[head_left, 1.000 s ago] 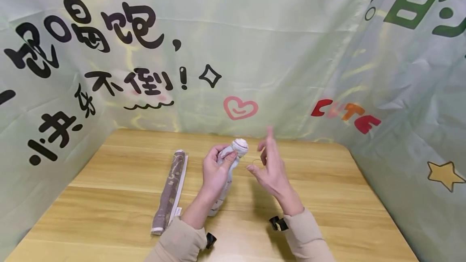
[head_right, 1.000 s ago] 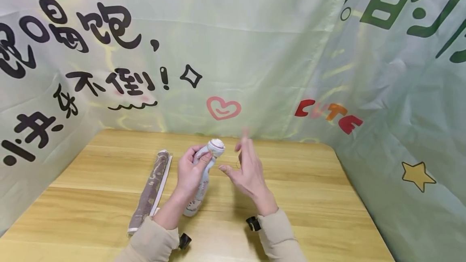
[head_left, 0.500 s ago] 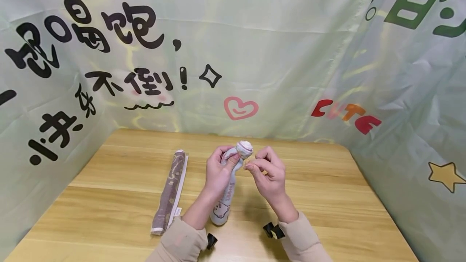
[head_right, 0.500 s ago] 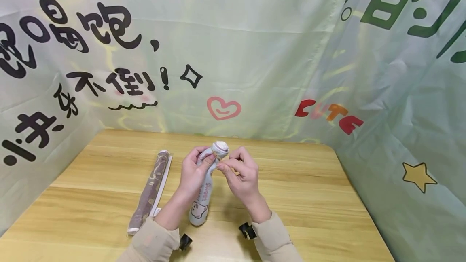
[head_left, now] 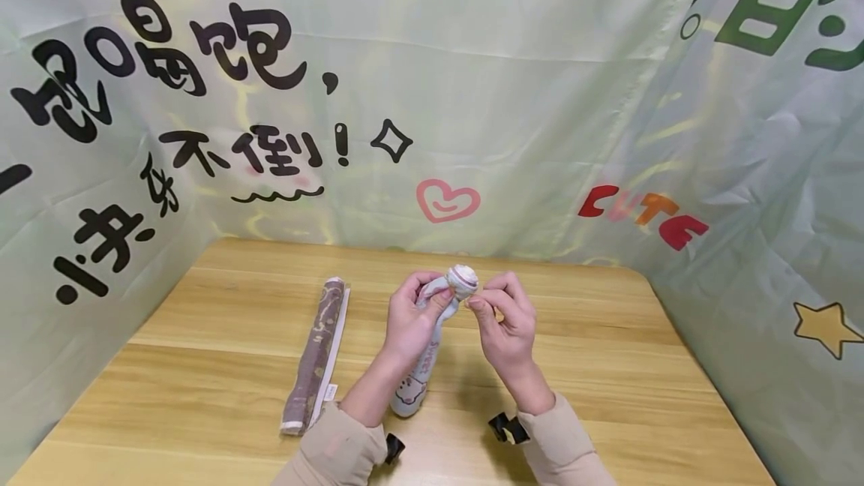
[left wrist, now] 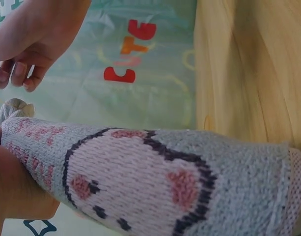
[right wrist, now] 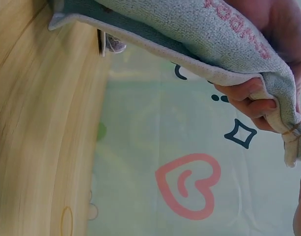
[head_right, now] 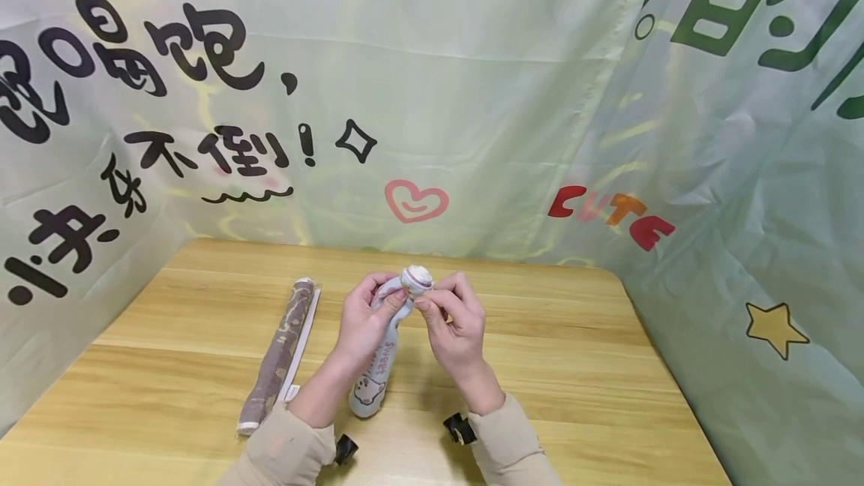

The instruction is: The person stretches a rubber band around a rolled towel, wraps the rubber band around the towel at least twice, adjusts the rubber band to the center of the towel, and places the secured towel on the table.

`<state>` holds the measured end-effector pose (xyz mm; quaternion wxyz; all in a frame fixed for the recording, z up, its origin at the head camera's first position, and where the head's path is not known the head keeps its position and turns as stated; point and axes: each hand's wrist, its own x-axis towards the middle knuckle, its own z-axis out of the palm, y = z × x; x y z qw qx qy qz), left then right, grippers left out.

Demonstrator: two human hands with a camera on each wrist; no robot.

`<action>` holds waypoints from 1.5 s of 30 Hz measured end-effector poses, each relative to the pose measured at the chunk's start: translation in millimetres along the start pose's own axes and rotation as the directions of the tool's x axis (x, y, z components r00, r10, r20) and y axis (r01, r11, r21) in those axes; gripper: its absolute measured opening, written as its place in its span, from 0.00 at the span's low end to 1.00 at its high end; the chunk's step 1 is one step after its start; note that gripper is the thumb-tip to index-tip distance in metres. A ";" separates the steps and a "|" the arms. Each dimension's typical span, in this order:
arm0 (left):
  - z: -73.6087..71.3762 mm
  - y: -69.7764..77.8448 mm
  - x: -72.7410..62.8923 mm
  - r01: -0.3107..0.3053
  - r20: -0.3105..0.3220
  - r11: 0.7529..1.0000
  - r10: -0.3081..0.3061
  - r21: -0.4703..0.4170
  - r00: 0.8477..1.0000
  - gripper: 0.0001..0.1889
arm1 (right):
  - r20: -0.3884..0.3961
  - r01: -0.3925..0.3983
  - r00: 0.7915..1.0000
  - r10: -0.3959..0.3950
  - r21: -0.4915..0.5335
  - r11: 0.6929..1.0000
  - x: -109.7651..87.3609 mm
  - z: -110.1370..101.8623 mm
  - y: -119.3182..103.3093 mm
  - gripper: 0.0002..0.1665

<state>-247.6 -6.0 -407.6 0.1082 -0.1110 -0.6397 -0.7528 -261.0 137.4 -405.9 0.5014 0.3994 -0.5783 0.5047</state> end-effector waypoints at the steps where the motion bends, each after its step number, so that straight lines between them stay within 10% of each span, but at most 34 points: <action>1: -0.1 0.2 0.3 0.002 0.000 1.000 -0.002 0.000 1.000 0.13 | 0.005 -0.006 1.000 0.006 0.001 1.000 0.2 -0.2 -0.2 0.22; 18: -5.5 1.2 2.0 0.007 0.028 1.000 -0.007 0.001 1.000 0.12 | 0.243 -0.048 0.970 0.023 0.099 0.994 0.0 -5.4 3.6 0.26; 25: -4.2 1.4 1.5 0.017 0.015 1.000 -0.017 0.021 1.000 0.13 | 0.350 0.090 0.935 -0.060 -0.070 0.993 4.2 -7.5 3.4 0.25; 36: -0.5 2.3 -1.0 -0.021 -0.053 1.000 0.022 0.019 0.998 0.13 | 0.279 0.148 0.960 -0.031 -0.410 0.900 2.8 -13.8 8.8 0.32; 45: 3.3 0.9 -2.8 -0.091 -0.226 0.996 0.088 -0.003 0.970 0.12 | 0.113 -0.036 0.991 0.070 -0.281 0.959 -10.2 9.4 1.4 0.41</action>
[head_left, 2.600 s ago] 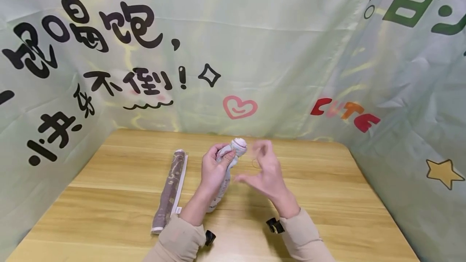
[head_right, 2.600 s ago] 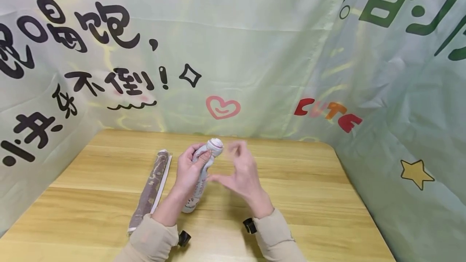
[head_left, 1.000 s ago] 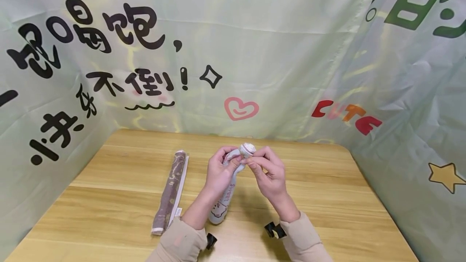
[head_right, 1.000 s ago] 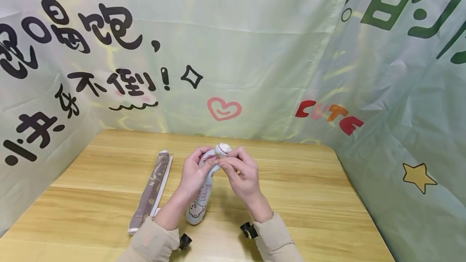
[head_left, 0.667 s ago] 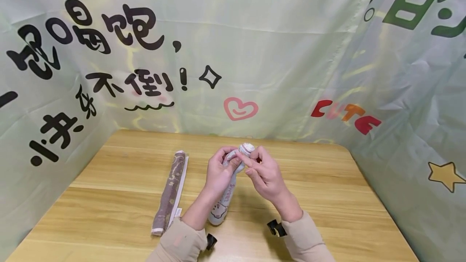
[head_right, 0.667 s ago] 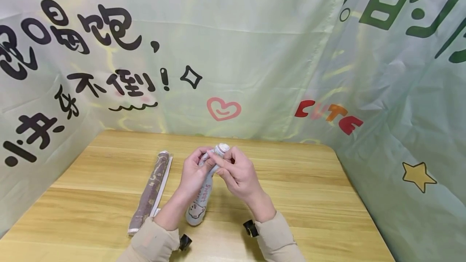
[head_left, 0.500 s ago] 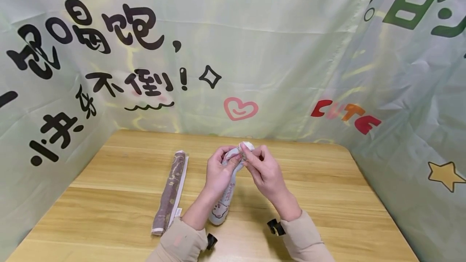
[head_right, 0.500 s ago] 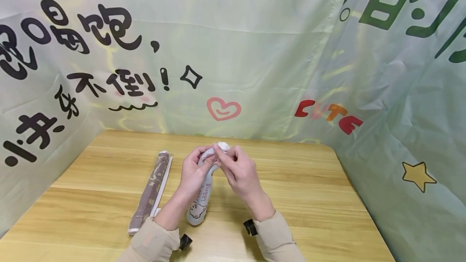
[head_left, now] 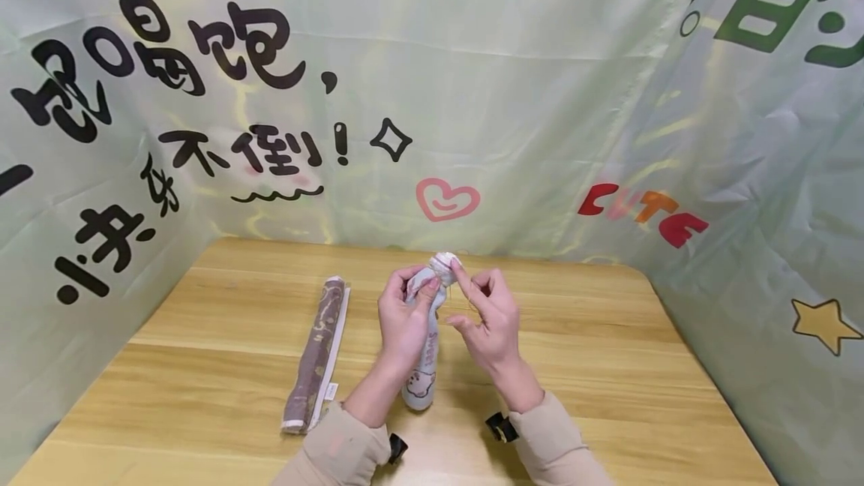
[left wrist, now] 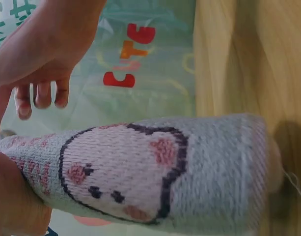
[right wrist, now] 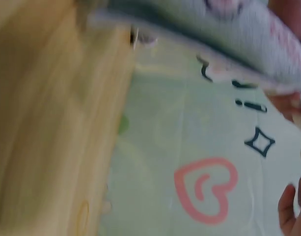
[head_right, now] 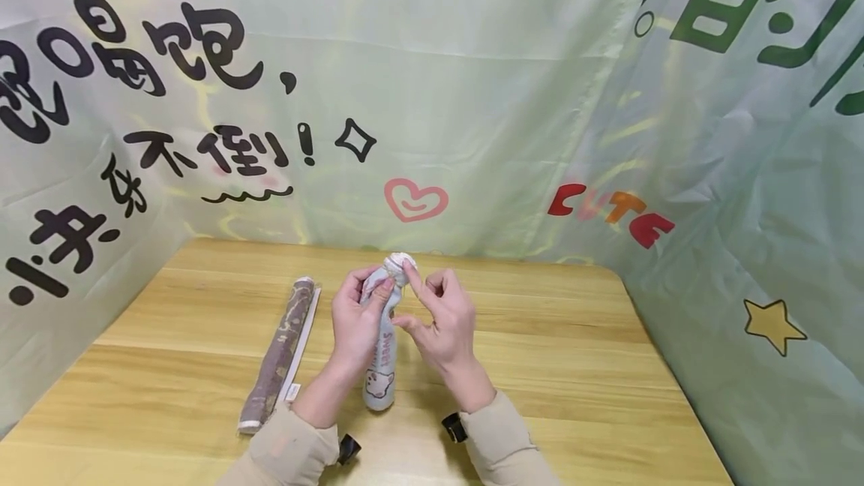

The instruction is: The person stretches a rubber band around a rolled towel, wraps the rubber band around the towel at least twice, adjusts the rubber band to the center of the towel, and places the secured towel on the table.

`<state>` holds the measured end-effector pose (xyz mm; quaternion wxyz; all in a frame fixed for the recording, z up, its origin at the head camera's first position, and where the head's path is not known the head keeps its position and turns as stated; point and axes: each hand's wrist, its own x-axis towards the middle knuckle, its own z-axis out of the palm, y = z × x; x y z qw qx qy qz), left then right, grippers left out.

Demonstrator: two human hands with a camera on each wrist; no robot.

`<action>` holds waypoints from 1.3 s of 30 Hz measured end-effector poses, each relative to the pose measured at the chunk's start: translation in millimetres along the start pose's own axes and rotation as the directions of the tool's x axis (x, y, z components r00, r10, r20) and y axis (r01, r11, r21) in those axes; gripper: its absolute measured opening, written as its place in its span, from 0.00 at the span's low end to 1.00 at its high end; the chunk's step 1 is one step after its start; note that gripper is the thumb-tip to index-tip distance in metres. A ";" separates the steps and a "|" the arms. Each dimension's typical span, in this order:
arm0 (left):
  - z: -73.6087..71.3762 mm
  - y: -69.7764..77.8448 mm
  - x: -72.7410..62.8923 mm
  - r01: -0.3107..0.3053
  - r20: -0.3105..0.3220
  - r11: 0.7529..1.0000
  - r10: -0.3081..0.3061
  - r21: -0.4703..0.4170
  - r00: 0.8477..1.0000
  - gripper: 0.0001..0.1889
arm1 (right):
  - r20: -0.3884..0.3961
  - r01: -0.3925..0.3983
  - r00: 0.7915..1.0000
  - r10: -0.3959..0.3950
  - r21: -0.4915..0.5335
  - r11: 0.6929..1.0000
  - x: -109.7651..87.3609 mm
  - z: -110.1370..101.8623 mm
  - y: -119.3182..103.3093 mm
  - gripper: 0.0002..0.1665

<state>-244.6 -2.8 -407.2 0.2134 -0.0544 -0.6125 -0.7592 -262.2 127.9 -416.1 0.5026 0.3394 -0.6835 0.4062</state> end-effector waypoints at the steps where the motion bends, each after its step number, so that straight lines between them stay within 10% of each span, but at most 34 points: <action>1: 0.5 -0.1 -0.6 -0.016 -0.016 1.000 0.016 -0.011 1.000 0.12 | -0.015 -0.037 0.999 0.037 0.020 0.999 -1.0 2.6 -2.8 0.41; 8: 3.9 -2.6 -4.7 -0.145 -0.118 0.988 0.139 -0.048 0.983 0.13 | -0.011 -0.386 0.919 0.393 0.162 0.908 -11.4 12.7 -21.2 0.37; 19: 2.5 -11.6 -0.5 -0.327 -0.037 0.945 0.327 -0.018 0.944 0.12 | 0.130 -0.782 0.566 0.814 0.395 0.481 -5.1 11.2 -23.9 0.22; 24: -1.0 -17.7 2.4 -0.440 0.069 0.897 0.437 0.040 0.897 0.12 | 0.140 -0.828 0.447 0.883 0.438 0.350 4.8 0.6 -19.6 0.06; 32: -7.1 -24.4 9.6 -0.687 0.234 0.706 0.648 0.173 0.725 0.17 | 0.176 -0.846 0.448 0.876 0.401 0.352 15.0 -13.2 -12.9 0.19; 39: -13.4 -20.9 17.7 -0.758 0.339 0.619 0.682 0.205 0.648 0.22 | 0.268 -0.871 0.469 0.841 0.297 0.391 19.7 -27.9 -3.7 0.15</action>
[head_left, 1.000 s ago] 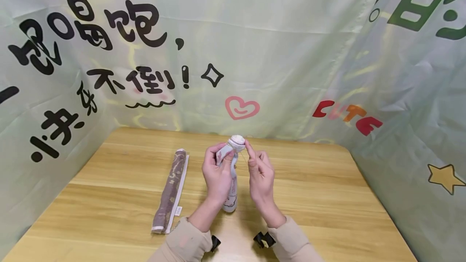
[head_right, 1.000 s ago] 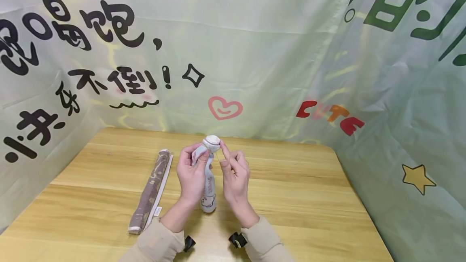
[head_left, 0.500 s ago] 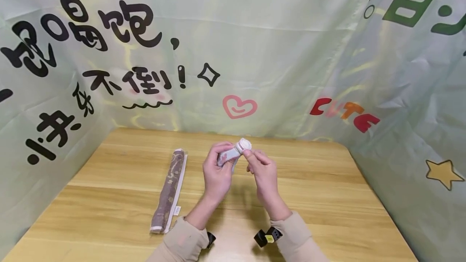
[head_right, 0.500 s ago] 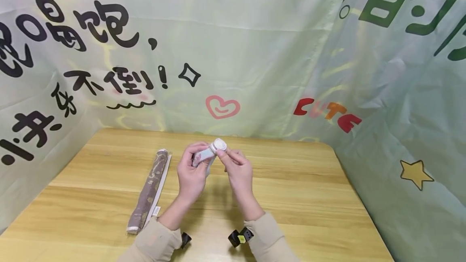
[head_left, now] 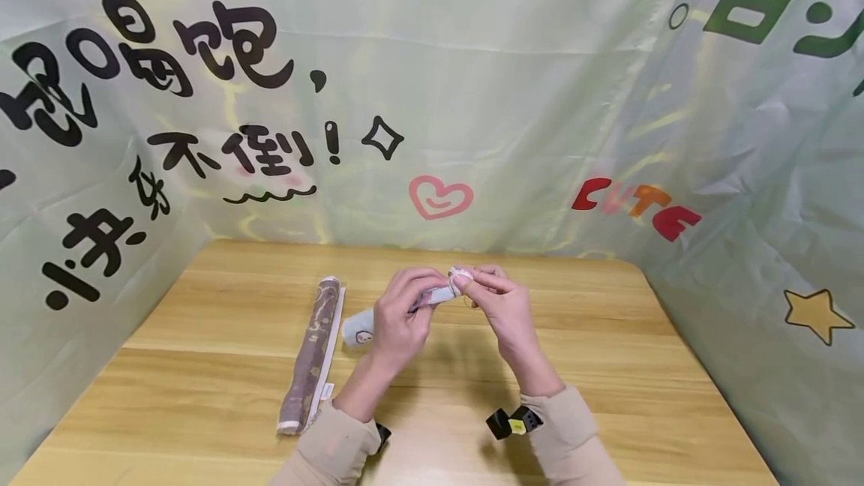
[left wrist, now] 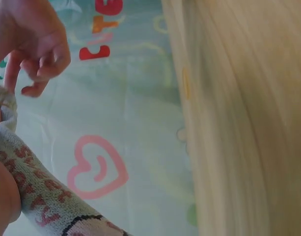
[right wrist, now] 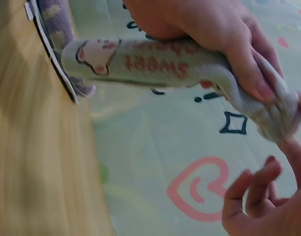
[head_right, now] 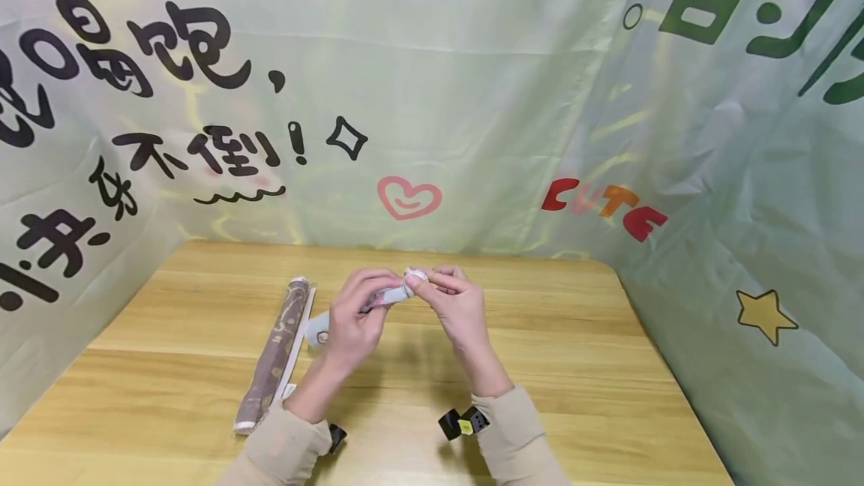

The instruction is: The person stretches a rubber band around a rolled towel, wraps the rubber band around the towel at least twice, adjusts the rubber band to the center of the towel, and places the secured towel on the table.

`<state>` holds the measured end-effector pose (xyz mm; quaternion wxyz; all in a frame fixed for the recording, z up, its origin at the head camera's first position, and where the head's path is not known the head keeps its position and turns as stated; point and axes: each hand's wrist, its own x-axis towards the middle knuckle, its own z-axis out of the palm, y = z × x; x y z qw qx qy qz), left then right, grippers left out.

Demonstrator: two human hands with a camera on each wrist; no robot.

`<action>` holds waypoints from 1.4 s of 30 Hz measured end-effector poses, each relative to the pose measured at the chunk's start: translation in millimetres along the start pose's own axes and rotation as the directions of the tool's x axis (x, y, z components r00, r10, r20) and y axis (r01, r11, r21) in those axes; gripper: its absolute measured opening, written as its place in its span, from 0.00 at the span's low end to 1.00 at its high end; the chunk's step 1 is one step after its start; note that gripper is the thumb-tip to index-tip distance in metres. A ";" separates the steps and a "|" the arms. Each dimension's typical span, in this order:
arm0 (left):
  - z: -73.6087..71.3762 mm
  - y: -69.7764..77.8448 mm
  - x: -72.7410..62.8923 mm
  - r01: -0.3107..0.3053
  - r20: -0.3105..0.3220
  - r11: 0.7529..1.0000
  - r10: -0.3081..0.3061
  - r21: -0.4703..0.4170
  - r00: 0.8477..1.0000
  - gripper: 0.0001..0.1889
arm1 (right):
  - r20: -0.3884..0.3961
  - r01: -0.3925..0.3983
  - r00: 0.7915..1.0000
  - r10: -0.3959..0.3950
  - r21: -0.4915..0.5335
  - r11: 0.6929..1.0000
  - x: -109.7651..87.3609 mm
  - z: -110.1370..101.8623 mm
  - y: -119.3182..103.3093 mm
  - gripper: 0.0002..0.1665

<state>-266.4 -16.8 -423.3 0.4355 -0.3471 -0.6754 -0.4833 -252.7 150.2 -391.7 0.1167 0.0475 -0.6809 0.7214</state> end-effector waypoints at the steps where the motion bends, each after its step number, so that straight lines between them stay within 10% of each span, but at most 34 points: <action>1: -1.4 -0.6 1.4 -0.010 0.014 1.000 0.010 0.006 1.000 0.22 | 0.018 0.001 1.000 0.000 -0.012 1.000 0.9 -2.4 -0.8 0.14; 10: -14.5 -1.1 10.5 -0.070 0.123 0.998 0.070 0.003 0.990 0.20 | 0.181 0.123 0.979 -0.099 -0.127 0.984 2.5 -16.1 -4.4 0.09; 16: -19.6 -2.9 9.7 0.052 0.196 0.998 -0.043 -0.041 0.980 0.19 | 0.377 0.227 0.915 -0.141 -0.193 0.954 1.8 -12.5 -5.4 0.12; 35: -22.4 4.7 10.1 0.305 0.459 0.927 -0.178 -0.220 0.870 0.12 | 0.495 0.117 0.869 0.012 -0.230 0.966 9.1 -29.6 -6.0 0.16; 42: -22.0 5.6 8.9 0.372 0.502 0.880 -0.188 -0.295 0.844 0.12 | 0.586 0.002 0.808 0.059 -0.104 0.995 11.3 -33.5 -2.7 0.23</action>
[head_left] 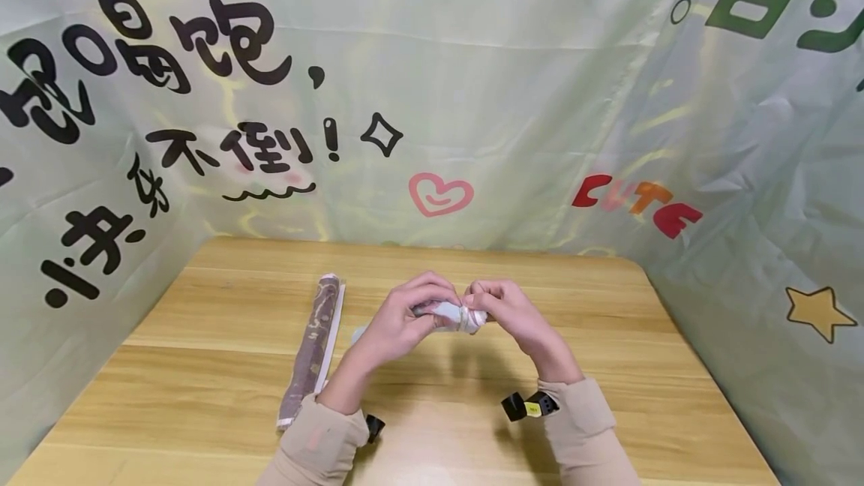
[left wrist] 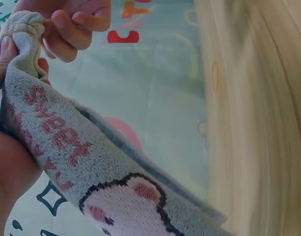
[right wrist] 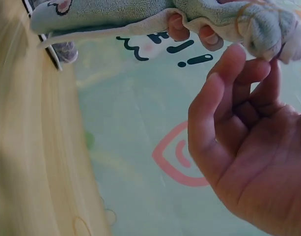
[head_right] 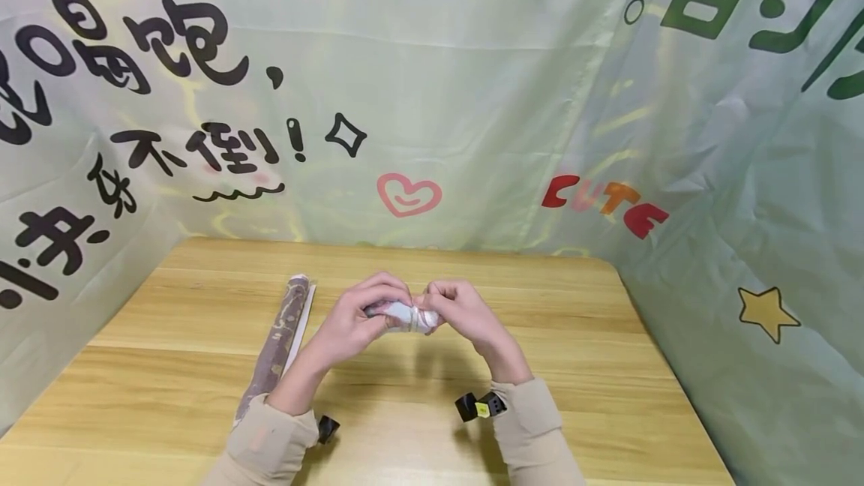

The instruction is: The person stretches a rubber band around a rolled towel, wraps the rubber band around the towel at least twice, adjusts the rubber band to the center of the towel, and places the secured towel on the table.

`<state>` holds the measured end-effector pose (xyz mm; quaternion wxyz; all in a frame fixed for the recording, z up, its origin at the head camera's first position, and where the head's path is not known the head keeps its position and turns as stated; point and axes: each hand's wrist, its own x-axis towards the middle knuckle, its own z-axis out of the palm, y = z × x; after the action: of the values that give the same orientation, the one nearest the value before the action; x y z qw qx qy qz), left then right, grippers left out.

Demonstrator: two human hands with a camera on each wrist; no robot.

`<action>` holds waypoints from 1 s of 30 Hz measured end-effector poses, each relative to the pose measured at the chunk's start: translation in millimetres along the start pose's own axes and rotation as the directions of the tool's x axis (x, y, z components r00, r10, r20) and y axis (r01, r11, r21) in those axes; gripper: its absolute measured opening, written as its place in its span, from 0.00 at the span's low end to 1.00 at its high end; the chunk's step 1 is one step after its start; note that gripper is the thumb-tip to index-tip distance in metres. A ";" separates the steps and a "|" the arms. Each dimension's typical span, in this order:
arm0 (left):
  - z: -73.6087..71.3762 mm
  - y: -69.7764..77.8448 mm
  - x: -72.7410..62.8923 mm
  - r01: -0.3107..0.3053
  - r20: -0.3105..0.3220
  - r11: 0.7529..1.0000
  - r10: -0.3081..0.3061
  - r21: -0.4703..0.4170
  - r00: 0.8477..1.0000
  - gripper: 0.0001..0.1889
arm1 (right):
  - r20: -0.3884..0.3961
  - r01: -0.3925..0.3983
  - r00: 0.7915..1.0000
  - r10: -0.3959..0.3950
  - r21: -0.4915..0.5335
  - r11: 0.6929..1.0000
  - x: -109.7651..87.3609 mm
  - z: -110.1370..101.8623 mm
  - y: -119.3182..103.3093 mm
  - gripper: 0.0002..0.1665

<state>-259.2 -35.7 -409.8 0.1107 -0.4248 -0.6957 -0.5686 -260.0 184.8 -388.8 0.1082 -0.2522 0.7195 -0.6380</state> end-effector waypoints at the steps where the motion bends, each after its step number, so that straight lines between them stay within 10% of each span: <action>1: -0.3 0.7 -0.2 0.007 -0.001 1.000 -0.007 -0.007 1.000 0.12 | 0.018 0.012 1.000 -0.013 0.026 1.000 0.4 -0.2 1.1 0.23; 13: -3.7 7.1 -1.5 0.115 -0.097 0.985 -0.128 -0.125 0.987 0.10 | 0.101 0.102 0.985 -0.140 0.312 0.945 3.6 4.4 4.0 0.15; 21: -3.1 7.0 0.0 0.166 -0.249 0.979 -0.190 -0.115 0.950 0.13 | -0.229 0.224 0.952 -0.201 0.078 0.972 1.4 14.9 -1.9 0.09; 30: -1.6 9.9 2.8 0.210 -0.274 0.978 -0.204 -0.007 0.940 0.12 | -0.312 0.251 0.913 -0.263 -0.079 0.965 4.6 23.4 -1.7 0.16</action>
<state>-254.4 -35.9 -400.6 0.1501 -0.2656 -0.7207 -0.6225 -252.3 162.2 -390.3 -0.0992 -0.2399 0.6998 -0.6655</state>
